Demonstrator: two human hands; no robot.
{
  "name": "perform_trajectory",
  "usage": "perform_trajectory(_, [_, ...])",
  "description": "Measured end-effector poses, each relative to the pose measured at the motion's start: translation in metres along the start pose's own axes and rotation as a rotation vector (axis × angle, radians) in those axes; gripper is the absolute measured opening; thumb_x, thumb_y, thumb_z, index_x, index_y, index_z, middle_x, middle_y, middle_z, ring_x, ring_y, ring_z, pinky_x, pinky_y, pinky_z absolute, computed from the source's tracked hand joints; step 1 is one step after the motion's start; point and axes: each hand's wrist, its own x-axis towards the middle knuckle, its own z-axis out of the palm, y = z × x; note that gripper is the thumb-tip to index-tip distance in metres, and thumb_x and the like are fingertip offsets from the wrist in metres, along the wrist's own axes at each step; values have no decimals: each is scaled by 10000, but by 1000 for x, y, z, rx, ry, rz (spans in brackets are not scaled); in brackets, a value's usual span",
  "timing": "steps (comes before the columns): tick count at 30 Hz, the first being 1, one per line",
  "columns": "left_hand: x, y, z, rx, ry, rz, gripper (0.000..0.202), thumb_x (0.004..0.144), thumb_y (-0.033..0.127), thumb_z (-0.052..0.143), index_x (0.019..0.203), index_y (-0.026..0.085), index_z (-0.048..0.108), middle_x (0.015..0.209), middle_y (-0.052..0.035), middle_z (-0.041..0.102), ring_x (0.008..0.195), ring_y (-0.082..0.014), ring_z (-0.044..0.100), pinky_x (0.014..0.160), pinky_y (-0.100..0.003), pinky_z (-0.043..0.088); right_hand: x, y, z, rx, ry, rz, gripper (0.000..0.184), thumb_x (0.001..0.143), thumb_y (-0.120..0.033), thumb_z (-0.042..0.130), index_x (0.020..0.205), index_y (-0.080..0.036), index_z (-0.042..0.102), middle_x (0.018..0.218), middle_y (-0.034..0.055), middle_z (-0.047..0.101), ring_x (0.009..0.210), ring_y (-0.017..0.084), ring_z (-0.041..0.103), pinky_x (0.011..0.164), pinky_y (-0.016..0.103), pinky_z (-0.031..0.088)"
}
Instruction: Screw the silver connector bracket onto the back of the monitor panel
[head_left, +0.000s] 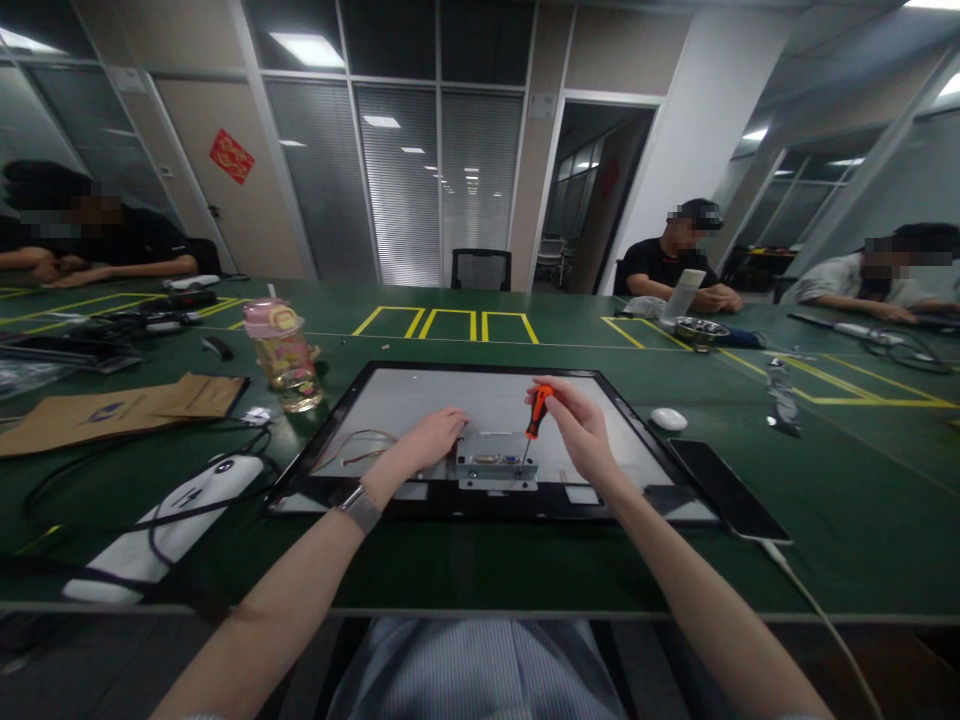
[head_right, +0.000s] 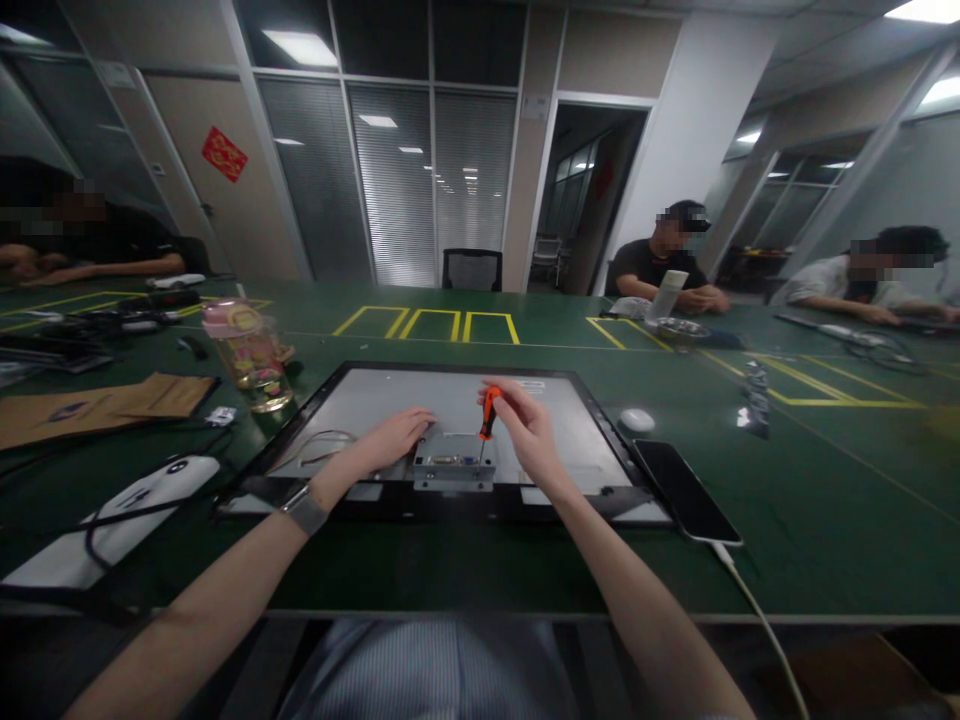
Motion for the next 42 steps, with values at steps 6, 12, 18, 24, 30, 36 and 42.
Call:
perform_trajectory(6, [-1,2,-2,-5,6,1,412,948,295,199,1186,168,510,1255,-87,522,1181,-181,465,1012,-335,354,-1,-7,1,-235,122,-141,148,795,-288,618,934,-253,654,893,33,563,878,195,545,830,372,434])
perform_trajectory(12, [-2,4,-4,-3,0,12,406,945,275,208,1181,147,512,1259,-104,517,1193,-186,454,1024,-343,342,-4,-11,4,-152,22,-93,267,896,-274,451,1133,-266,574,994,49,603,925,200,571,835,391,443])
perform_trajectory(18, [-1,5,-4,-5,2,5,410,948,279,199,1172,156,520,1246,-90,527,1179,-176,468,1025,-325,348,-2,-5,4,-252,139,-174,161,771,-261,646,931,-253,629,885,30,536,836,189,534,782,363,443])
perform_trajectory(24, [-1,4,-3,-6,1,0,412,948,287,201,1177,156,516,1261,-94,520,1194,-180,458,1027,-337,346,-4,-19,4,-259,86,-191,229,899,-289,446,1023,-268,637,1147,62,548,1108,239,491,948,438,378])
perform_trajectory(30, [-1,4,-3,-13,4,-5,402,947,295,209,1179,167,511,1260,-87,518,1181,-180,467,1017,-338,355,-6,-9,7,-85,30,-83,252,873,-279,515,1119,-260,565,1028,61,612,909,203,603,852,415,469])
perform_trajectory(36, [-1,4,-4,-14,-1,3,397,946,275,207,1175,176,516,1256,-82,520,1172,-172,472,1015,-332,356,-4,-10,5,-245,142,-159,174,797,-285,615,967,-260,648,944,47,543,878,194,547,792,362,472])
perform_trajectory(42, [-1,4,-4,-10,-10,10,390,940,259,224,1180,159,513,1260,-91,514,1183,-179,461,1020,-335,350,-8,-16,6,-89,11,-87,263,898,-292,459,1123,-251,587,1116,74,582,999,223,580,862,424,476])
